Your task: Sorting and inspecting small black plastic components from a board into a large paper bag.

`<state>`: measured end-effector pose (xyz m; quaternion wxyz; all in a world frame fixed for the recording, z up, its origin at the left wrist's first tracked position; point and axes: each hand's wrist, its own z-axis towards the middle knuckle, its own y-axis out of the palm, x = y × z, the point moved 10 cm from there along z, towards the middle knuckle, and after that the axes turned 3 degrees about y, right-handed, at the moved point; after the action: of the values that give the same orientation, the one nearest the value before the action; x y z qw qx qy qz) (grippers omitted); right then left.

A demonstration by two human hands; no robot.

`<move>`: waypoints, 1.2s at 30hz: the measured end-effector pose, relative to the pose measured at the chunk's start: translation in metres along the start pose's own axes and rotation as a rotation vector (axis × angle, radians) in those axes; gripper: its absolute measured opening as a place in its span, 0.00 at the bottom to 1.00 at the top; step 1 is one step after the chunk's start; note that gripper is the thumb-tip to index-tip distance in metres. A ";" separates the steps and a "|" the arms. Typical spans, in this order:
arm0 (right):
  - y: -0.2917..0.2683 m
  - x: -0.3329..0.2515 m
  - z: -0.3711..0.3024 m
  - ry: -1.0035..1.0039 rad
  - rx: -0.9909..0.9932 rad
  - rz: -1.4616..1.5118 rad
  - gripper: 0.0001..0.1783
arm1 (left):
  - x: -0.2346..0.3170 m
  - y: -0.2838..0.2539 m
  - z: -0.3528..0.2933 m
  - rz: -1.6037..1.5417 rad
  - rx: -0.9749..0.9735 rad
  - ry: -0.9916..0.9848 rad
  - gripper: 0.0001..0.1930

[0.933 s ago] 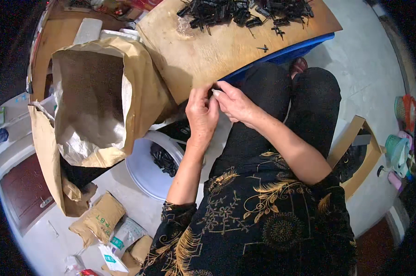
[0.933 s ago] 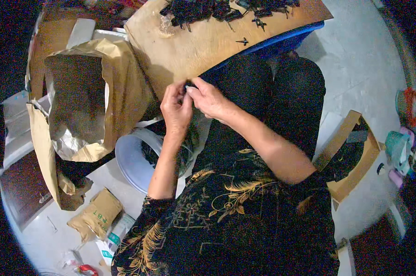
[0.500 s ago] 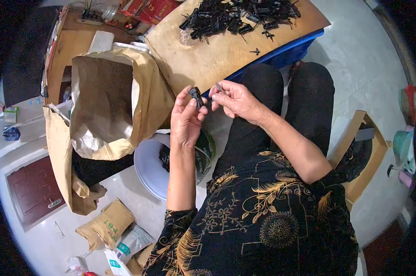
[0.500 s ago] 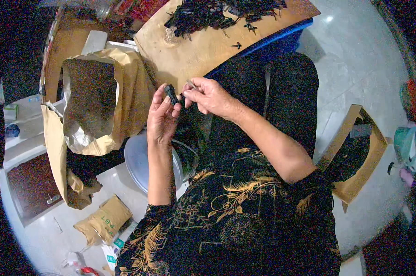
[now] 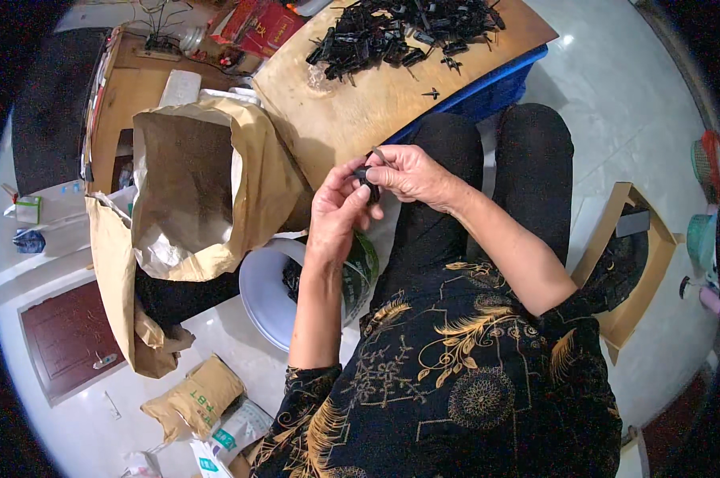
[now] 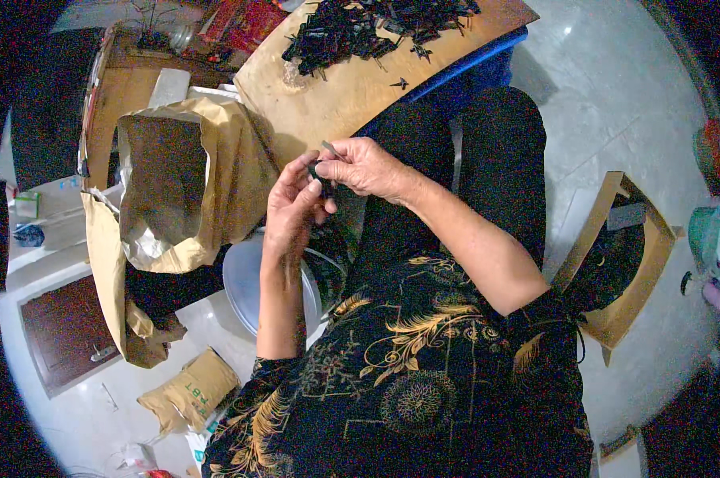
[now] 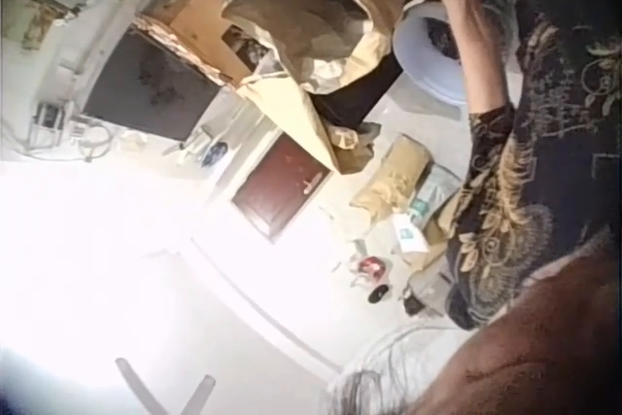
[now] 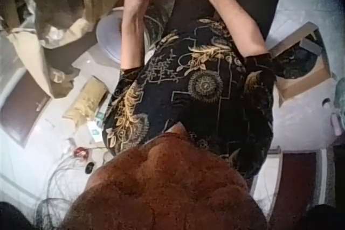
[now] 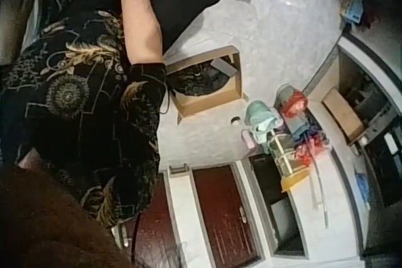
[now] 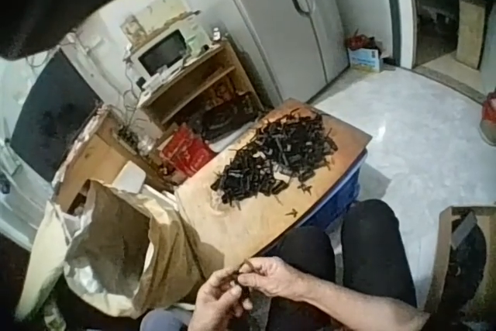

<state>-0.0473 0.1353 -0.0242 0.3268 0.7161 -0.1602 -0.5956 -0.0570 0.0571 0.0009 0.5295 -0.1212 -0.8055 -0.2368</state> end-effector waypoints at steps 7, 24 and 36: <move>-0.007 0.004 0.008 -0.150 0.117 -0.193 0.08 | 0.019 0.019 0.003 0.607 -0.127 0.257 0.21; -0.002 0.018 0.015 -0.006 0.161 -0.637 0.11 | 0.004 -0.019 0.021 0.532 -0.079 0.111 0.11; -0.024 0.011 0.015 -0.157 0.440 -0.578 0.09 | 0.020 -0.011 0.046 1.019 -0.032 0.423 0.12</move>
<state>-0.0631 0.1418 -0.0500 -0.0299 0.7372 -0.0999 -0.6676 -0.1066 0.0704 0.0010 0.7254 -0.4537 -0.5173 0.0183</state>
